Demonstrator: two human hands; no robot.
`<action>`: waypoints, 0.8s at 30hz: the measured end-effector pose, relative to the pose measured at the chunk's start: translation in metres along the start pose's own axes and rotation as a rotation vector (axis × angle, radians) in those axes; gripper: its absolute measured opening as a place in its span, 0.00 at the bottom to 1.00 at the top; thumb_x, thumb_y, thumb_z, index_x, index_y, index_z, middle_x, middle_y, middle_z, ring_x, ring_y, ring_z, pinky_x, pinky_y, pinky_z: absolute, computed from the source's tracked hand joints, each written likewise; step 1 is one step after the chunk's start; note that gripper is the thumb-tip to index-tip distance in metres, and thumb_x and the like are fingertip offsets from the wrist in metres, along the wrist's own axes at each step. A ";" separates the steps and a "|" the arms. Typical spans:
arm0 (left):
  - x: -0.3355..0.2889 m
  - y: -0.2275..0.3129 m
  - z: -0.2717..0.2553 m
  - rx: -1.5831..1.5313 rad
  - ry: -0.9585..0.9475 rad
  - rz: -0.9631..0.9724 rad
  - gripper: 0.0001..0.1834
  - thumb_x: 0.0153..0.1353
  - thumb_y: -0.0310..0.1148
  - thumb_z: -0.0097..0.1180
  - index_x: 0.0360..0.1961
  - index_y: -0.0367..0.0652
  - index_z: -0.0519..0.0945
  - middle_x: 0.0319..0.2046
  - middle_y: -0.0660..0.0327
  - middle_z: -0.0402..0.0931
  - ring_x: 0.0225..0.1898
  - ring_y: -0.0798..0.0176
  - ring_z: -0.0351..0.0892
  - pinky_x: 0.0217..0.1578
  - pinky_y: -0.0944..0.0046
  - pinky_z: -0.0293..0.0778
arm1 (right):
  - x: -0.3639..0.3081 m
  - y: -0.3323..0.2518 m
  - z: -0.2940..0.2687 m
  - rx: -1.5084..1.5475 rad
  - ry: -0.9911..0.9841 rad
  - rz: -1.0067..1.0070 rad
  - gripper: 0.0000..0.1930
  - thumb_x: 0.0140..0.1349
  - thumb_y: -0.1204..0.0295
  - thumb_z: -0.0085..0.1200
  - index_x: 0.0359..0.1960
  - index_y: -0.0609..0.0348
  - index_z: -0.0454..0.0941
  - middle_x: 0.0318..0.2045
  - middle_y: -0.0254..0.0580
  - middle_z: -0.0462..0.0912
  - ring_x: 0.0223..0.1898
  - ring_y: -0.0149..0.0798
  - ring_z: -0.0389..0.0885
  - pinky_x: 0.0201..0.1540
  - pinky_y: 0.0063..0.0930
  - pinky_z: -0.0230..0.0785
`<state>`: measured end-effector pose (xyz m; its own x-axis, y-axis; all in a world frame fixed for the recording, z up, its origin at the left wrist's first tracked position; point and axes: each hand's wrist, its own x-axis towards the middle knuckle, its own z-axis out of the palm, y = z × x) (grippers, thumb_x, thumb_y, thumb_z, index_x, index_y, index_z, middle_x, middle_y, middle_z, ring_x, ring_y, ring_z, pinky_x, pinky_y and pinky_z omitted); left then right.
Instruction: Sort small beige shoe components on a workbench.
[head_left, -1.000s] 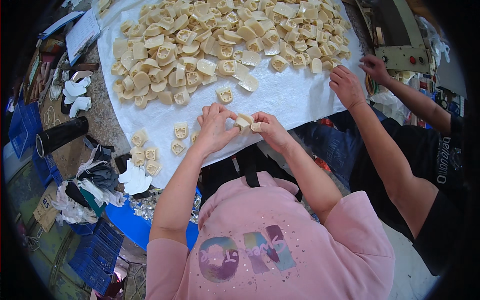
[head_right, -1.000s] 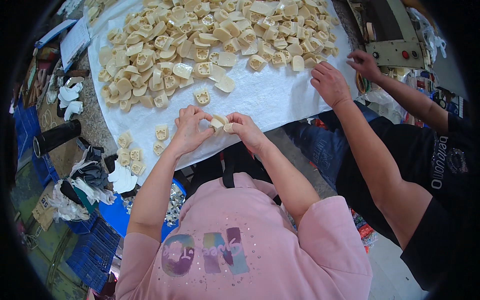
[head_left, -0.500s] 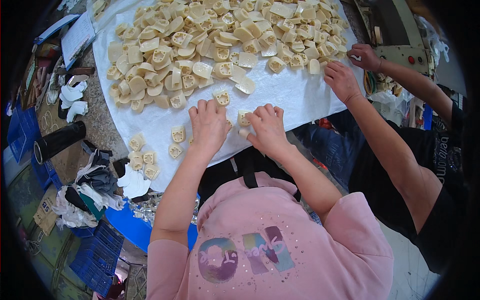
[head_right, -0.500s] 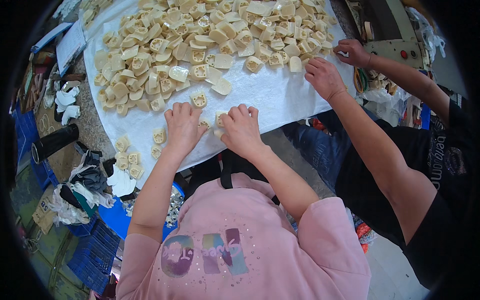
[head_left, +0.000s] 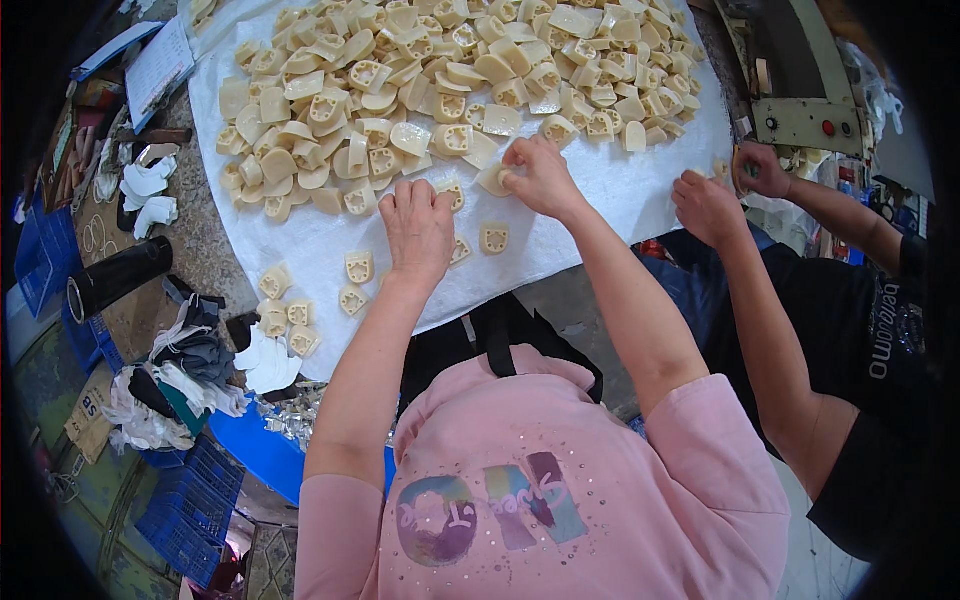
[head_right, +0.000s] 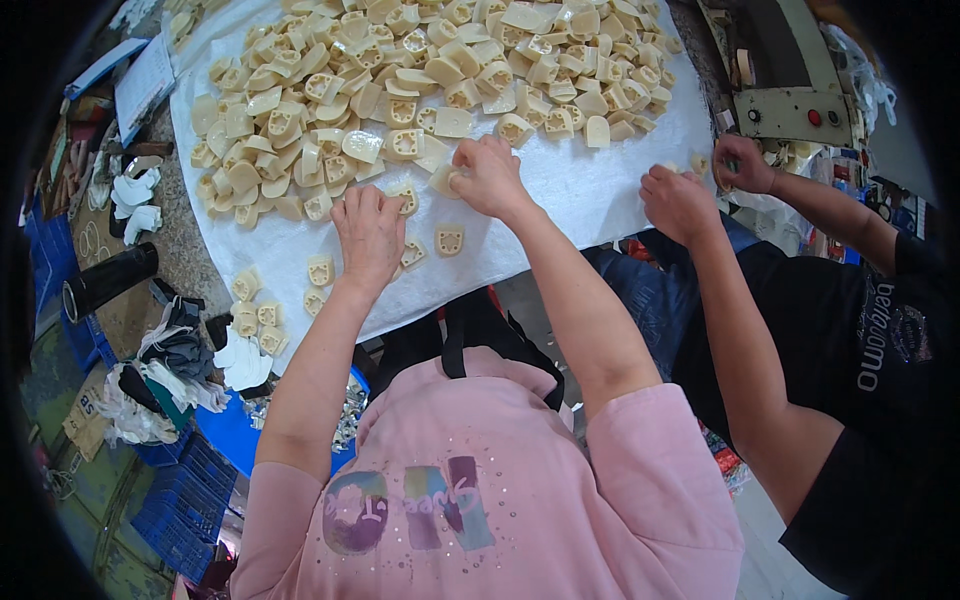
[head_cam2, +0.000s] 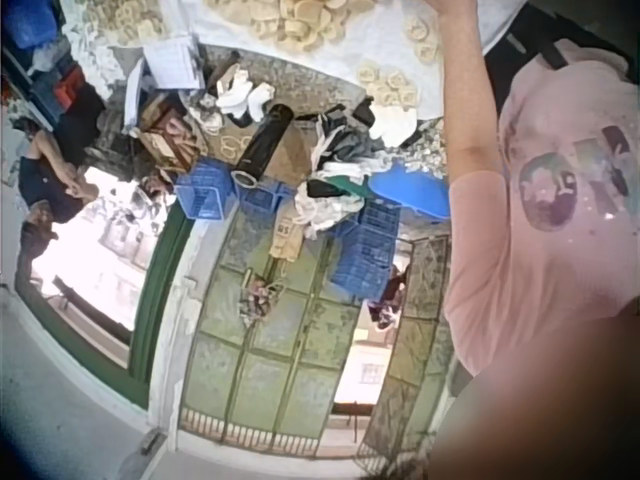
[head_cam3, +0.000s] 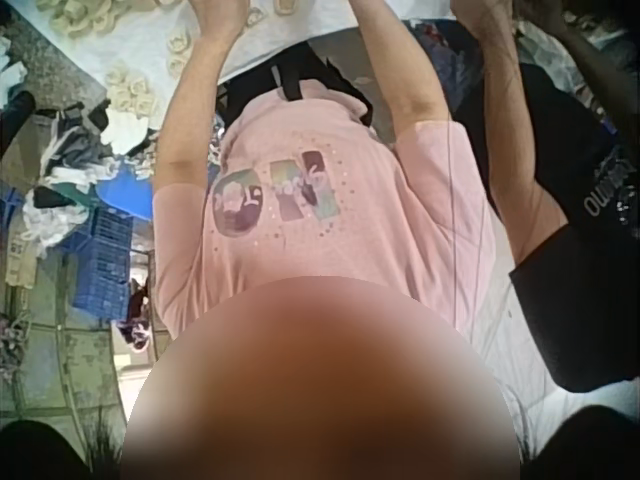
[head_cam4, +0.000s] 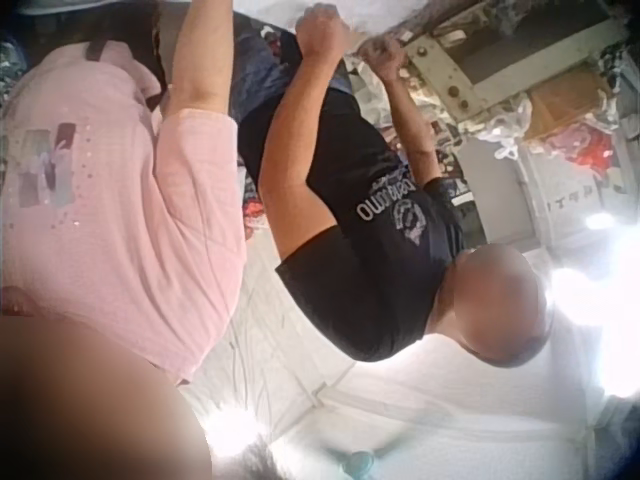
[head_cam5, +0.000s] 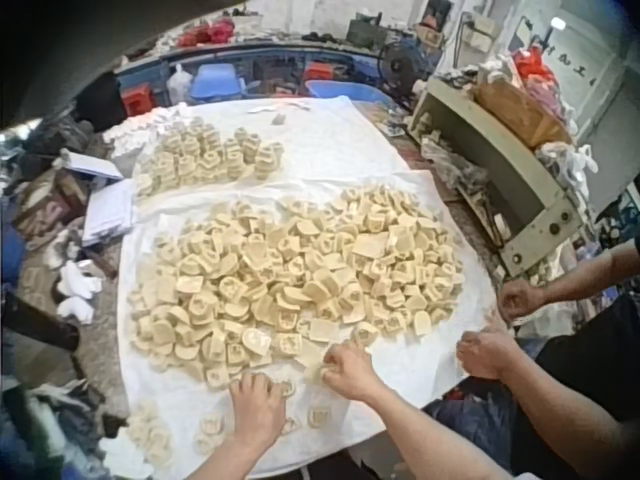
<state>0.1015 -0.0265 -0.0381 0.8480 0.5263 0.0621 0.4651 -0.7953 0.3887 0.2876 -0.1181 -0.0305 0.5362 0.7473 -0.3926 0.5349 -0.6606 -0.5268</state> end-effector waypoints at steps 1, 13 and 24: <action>0.000 -0.001 0.001 -0.022 0.012 0.000 0.15 0.41 0.27 0.65 0.35 0.48 0.81 0.35 0.62 0.67 0.45 0.57 0.64 0.49 0.54 0.56 | -0.007 0.002 -0.003 -0.031 0.032 -0.071 0.13 0.46 0.69 0.57 0.36 0.54 0.77 0.40 0.44 0.75 0.49 0.50 0.68 0.50 0.47 0.62; 0.003 0.016 -0.016 -0.161 0.039 0.051 0.14 0.41 0.28 0.65 0.34 0.48 0.81 0.34 0.62 0.67 0.44 0.57 0.64 0.46 0.55 0.56 | -0.061 0.013 0.004 -0.482 0.239 -0.515 0.09 0.40 0.76 0.58 0.27 0.54 0.77 0.36 0.37 0.73 0.44 0.42 0.68 0.45 0.36 0.60; -0.003 0.038 0.001 -0.280 -0.073 0.090 0.15 0.42 0.29 0.65 0.35 0.51 0.84 0.34 0.63 0.65 0.43 0.57 0.63 0.45 0.55 0.55 | -0.076 -0.009 -0.003 -0.186 0.318 -0.323 0.16 0.37 0.76 0.59 0.34 0.56 0.77 0.37 0.39 0.72 0.45 0.44 0.67 0.45 0.39 0.59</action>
<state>0.1165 -0.0585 -0.0242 0.9034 0.4265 0.0454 0.3078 -0.7184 0.6238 0.2442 -0.1687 0.0067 0.4810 0.8761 0.0336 0.7989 -0.4222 -0.4284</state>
